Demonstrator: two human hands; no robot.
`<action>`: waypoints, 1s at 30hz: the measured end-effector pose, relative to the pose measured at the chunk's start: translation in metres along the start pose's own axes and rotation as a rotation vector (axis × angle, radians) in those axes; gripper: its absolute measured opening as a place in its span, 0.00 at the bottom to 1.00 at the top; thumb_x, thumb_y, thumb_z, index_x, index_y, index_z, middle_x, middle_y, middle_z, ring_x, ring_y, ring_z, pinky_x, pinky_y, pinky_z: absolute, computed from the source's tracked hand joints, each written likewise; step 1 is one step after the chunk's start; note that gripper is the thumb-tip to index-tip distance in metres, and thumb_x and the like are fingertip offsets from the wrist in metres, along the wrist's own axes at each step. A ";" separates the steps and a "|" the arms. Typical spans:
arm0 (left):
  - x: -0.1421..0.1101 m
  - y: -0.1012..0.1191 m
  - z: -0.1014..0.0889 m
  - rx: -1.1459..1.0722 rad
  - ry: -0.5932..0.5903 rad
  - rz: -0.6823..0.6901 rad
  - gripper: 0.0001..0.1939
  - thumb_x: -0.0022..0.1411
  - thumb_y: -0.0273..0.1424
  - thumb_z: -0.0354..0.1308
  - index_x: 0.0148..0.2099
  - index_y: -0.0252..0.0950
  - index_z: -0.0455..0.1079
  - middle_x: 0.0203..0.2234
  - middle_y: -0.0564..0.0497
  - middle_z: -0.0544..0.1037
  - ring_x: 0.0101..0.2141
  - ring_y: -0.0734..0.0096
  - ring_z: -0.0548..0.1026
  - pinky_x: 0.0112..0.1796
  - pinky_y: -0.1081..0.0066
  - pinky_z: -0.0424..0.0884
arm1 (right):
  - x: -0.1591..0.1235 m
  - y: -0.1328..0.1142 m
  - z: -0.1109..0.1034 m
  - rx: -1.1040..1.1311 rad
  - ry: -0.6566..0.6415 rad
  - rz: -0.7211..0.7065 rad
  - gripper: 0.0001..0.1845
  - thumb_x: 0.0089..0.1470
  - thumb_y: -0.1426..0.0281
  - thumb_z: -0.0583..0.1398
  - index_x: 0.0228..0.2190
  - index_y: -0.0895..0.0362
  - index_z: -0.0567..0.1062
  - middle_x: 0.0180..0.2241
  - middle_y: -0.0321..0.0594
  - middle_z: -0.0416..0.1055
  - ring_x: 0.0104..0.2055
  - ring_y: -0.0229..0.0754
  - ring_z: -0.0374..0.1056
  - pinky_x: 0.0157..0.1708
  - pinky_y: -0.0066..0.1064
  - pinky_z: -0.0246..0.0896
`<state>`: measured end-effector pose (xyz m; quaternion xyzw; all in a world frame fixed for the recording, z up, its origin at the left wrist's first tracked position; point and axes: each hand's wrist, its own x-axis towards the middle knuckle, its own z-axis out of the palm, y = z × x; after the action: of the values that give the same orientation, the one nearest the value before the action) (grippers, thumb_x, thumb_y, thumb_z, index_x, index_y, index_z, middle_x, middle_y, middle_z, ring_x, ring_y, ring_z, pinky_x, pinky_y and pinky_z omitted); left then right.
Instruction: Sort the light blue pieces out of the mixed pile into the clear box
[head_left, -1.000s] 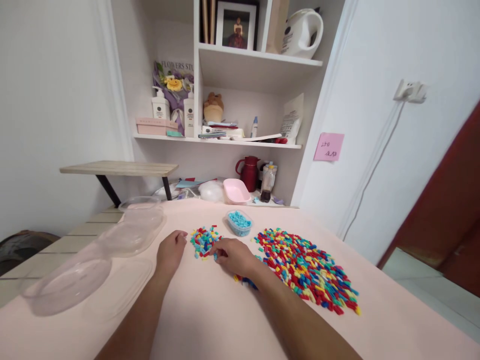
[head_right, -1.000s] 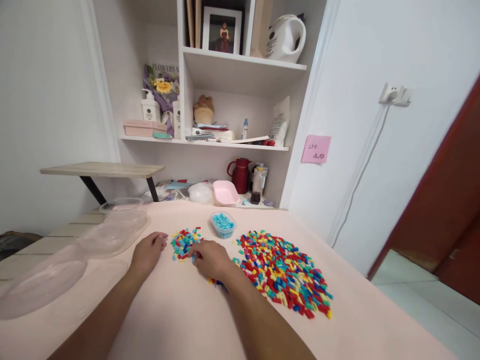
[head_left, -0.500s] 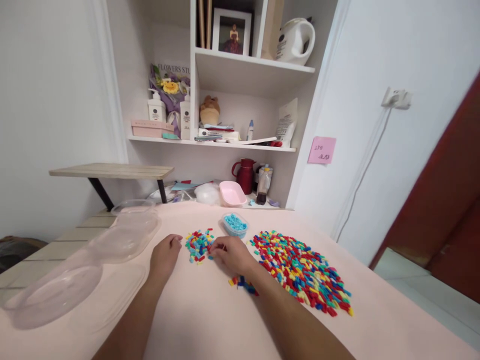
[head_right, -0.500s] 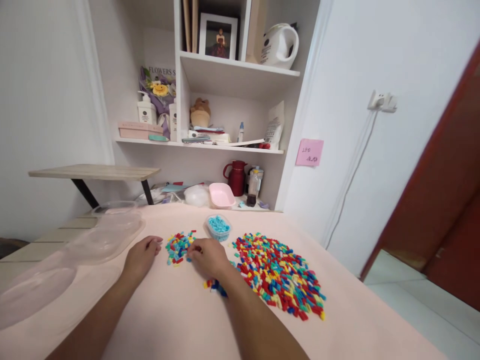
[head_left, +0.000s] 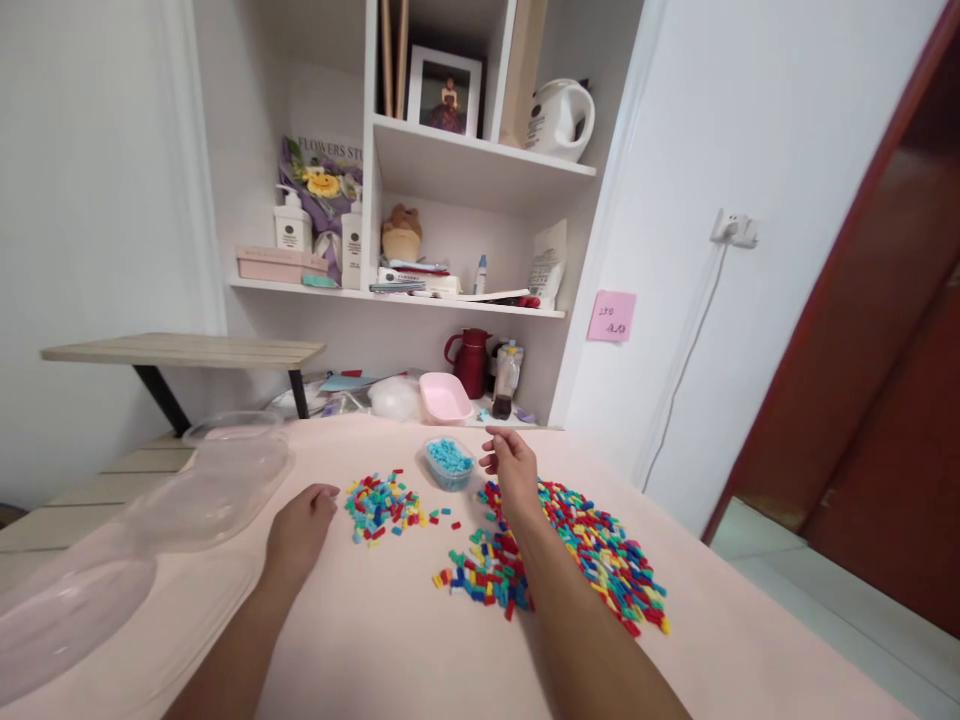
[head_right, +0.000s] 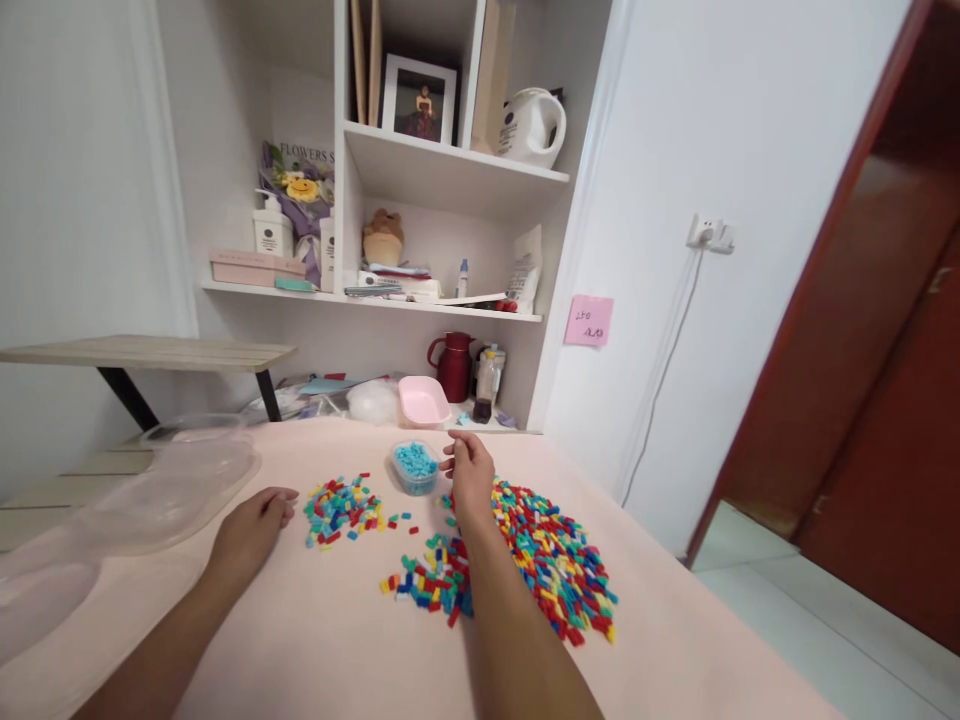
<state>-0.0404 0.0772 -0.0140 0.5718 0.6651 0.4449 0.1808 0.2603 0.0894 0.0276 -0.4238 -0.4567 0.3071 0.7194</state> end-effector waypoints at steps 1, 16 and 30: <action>0.000 0.000 0.000 0.001 -0.003 0.001 0.16 0.57 0.36 0.46 0.38 0.40 0.75 0.31 0.51 0.82 0.33 0.65 0.79 0.35 0.71 0.71 | 0.000 -0.001 -0.001 0.008 0.011 -0.004 0.20 0.50 0.59 0.57 0.41 0.57 0.74 0.28 0.35 0.70 0.21 0.33 0.66 0.21 0.24 0.56; -0.004 0.007 0.003 0.131 -0.132 0.108 0.14 0.58 0.37 0.50 0.38 0.45 0.77 0.38 0.55 0.82 0.42 0.65 0.77 0.41 0.72 0.67 | -0.058 0.033 0.046 -0.873 -0.834 -0.446 0.25 0.52 0.79 0.54 0.50 0.51 0.74 0.53 0.44 0.69 0.54 0.47 0.64 0.54 0.39 0.57; -0.004 0.003 0.005 0.161 -0.157 0.140 0.14 0.59 0.37 0.50 0.38 0.44 0.76 0.39 0.54 0.82 0.42 0.66 0.76 0.43 0.72 0.67 | -0.045 0.009 0.033 -1.005 -0.811 -0.214 0.13 0.52 0.73 0.59 0.39 0.50 0.79 0.37 0.37 0.76 0.39 0.41 0.70 0.37 0.27 0.57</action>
<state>-0.0337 0.0756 -0.0152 0.6626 0.6410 0.3552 0.1543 0.2117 0.0666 0.0094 -0.5112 -0.8194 0.1186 0.2307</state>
